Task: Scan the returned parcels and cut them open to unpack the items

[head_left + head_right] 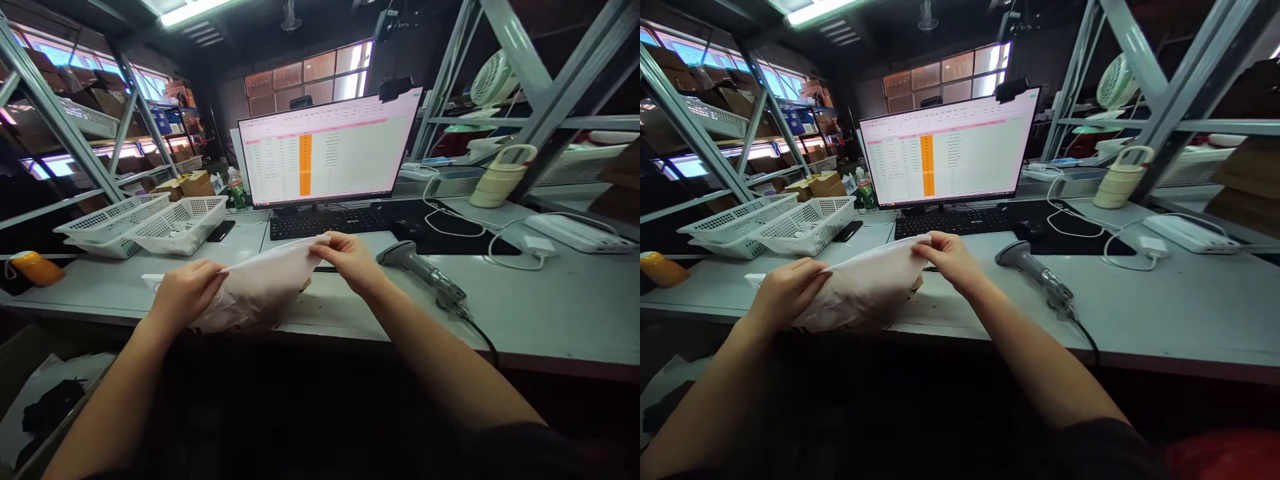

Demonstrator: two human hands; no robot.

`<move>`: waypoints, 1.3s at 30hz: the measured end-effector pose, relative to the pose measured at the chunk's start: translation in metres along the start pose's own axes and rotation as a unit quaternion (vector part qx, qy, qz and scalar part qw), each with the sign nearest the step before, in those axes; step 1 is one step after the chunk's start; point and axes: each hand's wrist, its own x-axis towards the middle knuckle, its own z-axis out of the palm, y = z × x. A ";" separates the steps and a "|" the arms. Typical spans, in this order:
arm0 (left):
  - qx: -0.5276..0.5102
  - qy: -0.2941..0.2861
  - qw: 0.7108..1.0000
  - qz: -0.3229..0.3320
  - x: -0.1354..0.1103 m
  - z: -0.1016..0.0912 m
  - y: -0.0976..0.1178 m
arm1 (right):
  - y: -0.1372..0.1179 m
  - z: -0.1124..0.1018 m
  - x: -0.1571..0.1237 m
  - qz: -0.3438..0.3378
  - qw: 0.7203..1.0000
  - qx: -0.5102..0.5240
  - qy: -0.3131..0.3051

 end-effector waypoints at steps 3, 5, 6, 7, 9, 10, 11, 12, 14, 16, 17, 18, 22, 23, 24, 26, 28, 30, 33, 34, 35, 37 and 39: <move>0.048 0.060 0.994 0.077 -0.010 0.004 -0.028 | 0.001 0.000 -0.008 -0.043 0.998 -0.016 0.041; 0.103 0.107 0.986 0.072 -0.019 0.005 -0.052 | -0.003 0.002 -0.017 -0.064 0.996 -0.021 0.060; 0.132 0.121 0.982 0.053 -0.024 0.004 -0.064 | -0.005 0.004 -0.022 -0.071 0.995 -0.024 0.065; 0.160 0.127 0.979 0.026 -0.029 0.003 -0.076 | -0.007 0.005 -0.028 -0.075 0.995 -0.025 0.067; 0.200 0.103 0.973 -0.044 -0.037 -0.003 -0.095 | -0.012 0.008 -0.038 -0.084 0.994 -0.023 0.072; 0.207 0.069 0.973 -0.075 -0.038 -0.008 -0.099 | -0.015 0.009 -0.042 -0.091 0.992 -0.019 0.083; 0.207 0.027 0.973 -0.097 -0.038 -0.013 -0.098 | -0.018 0.011 -0.046 -0.100 0.990 -0.017 0.096; 0.199 -0.009 0.974 -0.106 -0.035 -0.019 -0.090 | -0.022 0.013 -0.049 -0.108 0.988 -0.021 0.106; 0.157 -0.035 0.983 -0.087 -0.023 -0.028 -0.056 | -0.031 0.022 -0.053 -0.133 0.985 -0.056 0.095; 0.051 0.023 0.998 -0.030 -0.006 -0.032 -0.002 | -0.040 0.034 -0.057 -0.175 0.977 -0.111 0.039; -0.027 0.057 0.998 0.011 0.004 -0.032 0.027 | -0.045 0.041 -0.060 -0.209 0.968 -0.139 0.006; -0.081 0.080 0.992 0.062 0.013 -0.031 0.054 | -0.050 0.046 -0.064 -0.246 0.954 -0.167 -0.020; -0.109 0.162 0.967 0.166 0.039 -0.031 0.119 | -0.068 0.053 -0.083 -0.359 0.881 -0.305 -0.044; -0.106 0.176 0.963 0.173 0.041 -0.033 0.125 | -0.072 0.052 -0.087 -0.369 0.865 -0.336 -0.049; -0.103 0.183 0.961 0.180 0.042 -0.035 0.128 | -0.076 0.050 -0.091 -0.375 0.852 -0.360 -0.060; -0.101 0.176 0.958 0.201 0.042 -0.040 0.128 | -0.082 0.046 -0.096 -0.383 0.836 -0.384 -0.087; -0.091 0.162 0.957 0.222 0.043 -0.042 0.119 | -0.086 0.040 -0.095 -0.384 0.833 -0.390 -0.078; -0.067 0.156 0.961 0.220 0.043 -0.039 0.099 | -0.085 0.030 -0.088 -0.374 0.842 -0.389 -0.020; -0.022 0.128 0.980 0.152 0.034 -0.028 0.048 | -0.070 0.005 -0.069 -0.309 0.868 -0.377 0.096; -0.012 0.108 0.987 0.121 0.029 -0.024 0.029 | -0.062 -0.005 -0.062 -0.280 0.877 -0.371 0.119; -0.004 0.092 0.992 0.087 0.023 -0.021 0.011 | -0.052 -0.015 -0.055 -0.251 0.885 -0.369 0.131; 0.012 0.078 0.997 0.026 0.011 -0.017 -0.019 | -0.034 -0.033 -0.045 -0.209 0.894 -0.376 0.129; 0.016 0.081 0.996 -0.015 0.002 -0.016 -0.033 | -0.023 -0.041 -0.039 -0.201 0.887 -0.396 0.128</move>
